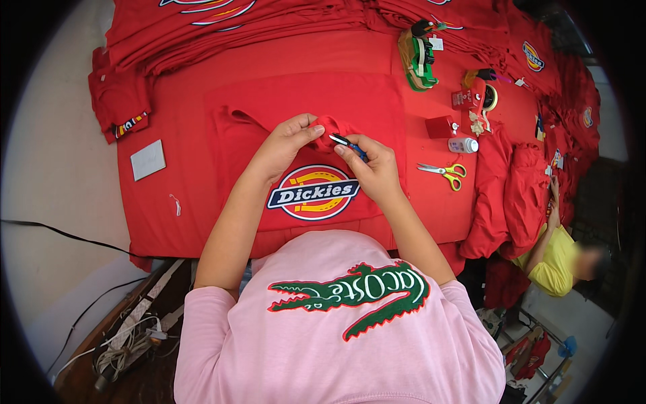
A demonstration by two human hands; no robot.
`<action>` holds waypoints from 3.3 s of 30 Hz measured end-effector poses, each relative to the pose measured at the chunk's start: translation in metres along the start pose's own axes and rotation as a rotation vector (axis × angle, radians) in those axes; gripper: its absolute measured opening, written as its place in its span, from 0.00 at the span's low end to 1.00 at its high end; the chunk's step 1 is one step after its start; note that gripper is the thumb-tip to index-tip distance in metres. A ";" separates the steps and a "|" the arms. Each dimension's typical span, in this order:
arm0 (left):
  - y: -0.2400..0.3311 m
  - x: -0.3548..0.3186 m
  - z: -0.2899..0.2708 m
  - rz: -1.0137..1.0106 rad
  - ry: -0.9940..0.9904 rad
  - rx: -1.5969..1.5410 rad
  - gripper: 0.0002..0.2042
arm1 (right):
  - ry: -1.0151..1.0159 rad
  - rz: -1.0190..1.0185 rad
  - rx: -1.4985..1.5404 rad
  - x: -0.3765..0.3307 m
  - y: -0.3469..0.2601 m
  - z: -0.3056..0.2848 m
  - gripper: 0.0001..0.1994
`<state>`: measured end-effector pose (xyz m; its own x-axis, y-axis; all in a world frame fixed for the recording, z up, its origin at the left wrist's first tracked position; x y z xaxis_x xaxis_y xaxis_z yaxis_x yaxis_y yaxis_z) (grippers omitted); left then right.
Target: The person cleans red garments with a brush and trims excess thread using shears before folding the items and placing them into a stack.
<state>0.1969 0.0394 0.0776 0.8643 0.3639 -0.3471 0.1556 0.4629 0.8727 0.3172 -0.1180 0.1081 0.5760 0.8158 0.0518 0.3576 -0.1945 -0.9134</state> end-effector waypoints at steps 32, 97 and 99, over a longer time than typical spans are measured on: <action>-0.007 0.000 0.005 0.049 0.054 -0.084 0.12 | 0.133 -0.056 0.043 0.011 -0.007 0.012 0.07; -0.144 -0.252 -0.118 0.075 0.963 0.801 0.18 | 0.199 0.260 -0.356 -0.131 0.154 -0.103 0.12; -0.135 -0.248 -0.108 0.119 1.014 0.904 0.19 | 0.209 0.170 -0.336 -0.118 0.143 -0.105 0.11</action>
<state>-0.0902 -0.0261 0.0087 0.2275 0.9737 -0.0101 0.6996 -0.1563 0.6972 0.3777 -0.2993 0.0140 0.7717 0.6355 0.0244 0.4444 -0.5115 -0.7355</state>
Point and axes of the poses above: each hand's wrist, its own x-axis towards the middle knuckle, its own z-axis out of the palm, y = z × x, the point moved 4 cm from there along x, towards the middle knuckle, and after that the axes turned 2 degrees about -z, right-handed, at the moved point
